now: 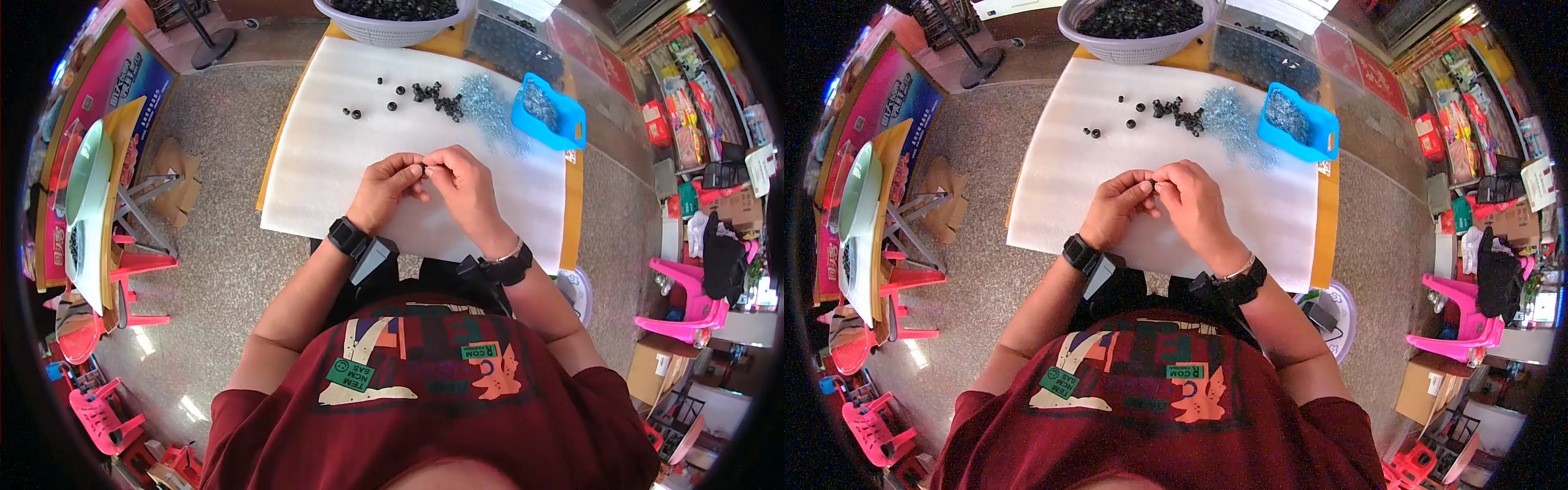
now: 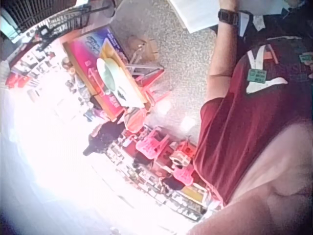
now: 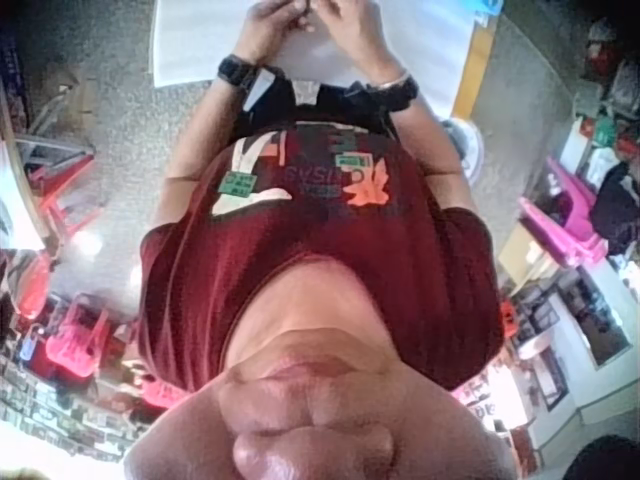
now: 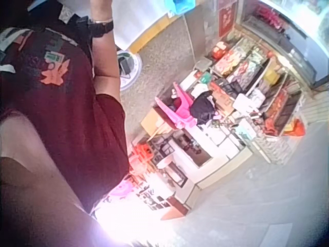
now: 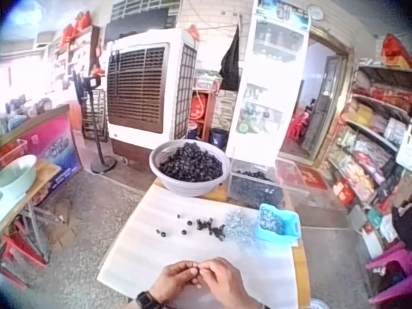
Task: Assembling small black components onto plastic rods or pins.
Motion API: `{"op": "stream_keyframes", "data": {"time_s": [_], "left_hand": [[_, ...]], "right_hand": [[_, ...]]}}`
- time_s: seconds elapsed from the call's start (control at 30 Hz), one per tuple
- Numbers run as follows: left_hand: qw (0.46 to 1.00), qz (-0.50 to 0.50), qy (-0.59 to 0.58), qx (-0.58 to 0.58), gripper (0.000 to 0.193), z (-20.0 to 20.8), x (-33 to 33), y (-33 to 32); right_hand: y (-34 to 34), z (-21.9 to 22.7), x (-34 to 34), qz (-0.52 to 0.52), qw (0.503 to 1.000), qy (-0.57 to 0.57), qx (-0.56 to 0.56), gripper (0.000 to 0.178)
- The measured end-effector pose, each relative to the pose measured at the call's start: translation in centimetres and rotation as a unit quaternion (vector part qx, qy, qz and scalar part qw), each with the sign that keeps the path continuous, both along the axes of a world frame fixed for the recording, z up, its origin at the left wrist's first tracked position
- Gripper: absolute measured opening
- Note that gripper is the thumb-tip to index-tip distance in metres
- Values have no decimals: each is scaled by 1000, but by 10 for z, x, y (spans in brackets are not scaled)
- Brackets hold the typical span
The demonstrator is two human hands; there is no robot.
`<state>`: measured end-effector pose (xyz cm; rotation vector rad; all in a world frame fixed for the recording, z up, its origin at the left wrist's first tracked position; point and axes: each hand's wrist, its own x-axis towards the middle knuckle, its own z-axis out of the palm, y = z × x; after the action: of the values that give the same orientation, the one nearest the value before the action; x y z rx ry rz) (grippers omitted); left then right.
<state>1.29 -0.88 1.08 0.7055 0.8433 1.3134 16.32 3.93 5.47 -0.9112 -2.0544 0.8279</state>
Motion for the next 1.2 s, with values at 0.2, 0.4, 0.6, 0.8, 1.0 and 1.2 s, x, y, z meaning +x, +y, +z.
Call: {"op": "stream_keyframes", "data": {"time_s": [0.2,0.4,0.6,0.8,1.0,1.2], "left_hand": [[997,32,-67,-18,21,-6,-3,1],[993,57,-106,-15,20,-4,-3,1],[996,35,-83,-17,20,-2,-4,0],[997,-2,-70,-33,23,-7,-4,0],[989,42,-137,-44,21,-5,-6,0],[989,45,-136,-46,21,-10,-4,1]], "right_hand": [[-10,6,-3,40,998,-19,36,26],[-3,20,-10,39,983,103,-147,22],[65,23,-41,57,997,-16,-48,13],[101,7,-114,149,969,-184,65,17],[109,-7,-154,185,935,-265,147,12],[110,5,-146,213,957,-195,25,10]]}}
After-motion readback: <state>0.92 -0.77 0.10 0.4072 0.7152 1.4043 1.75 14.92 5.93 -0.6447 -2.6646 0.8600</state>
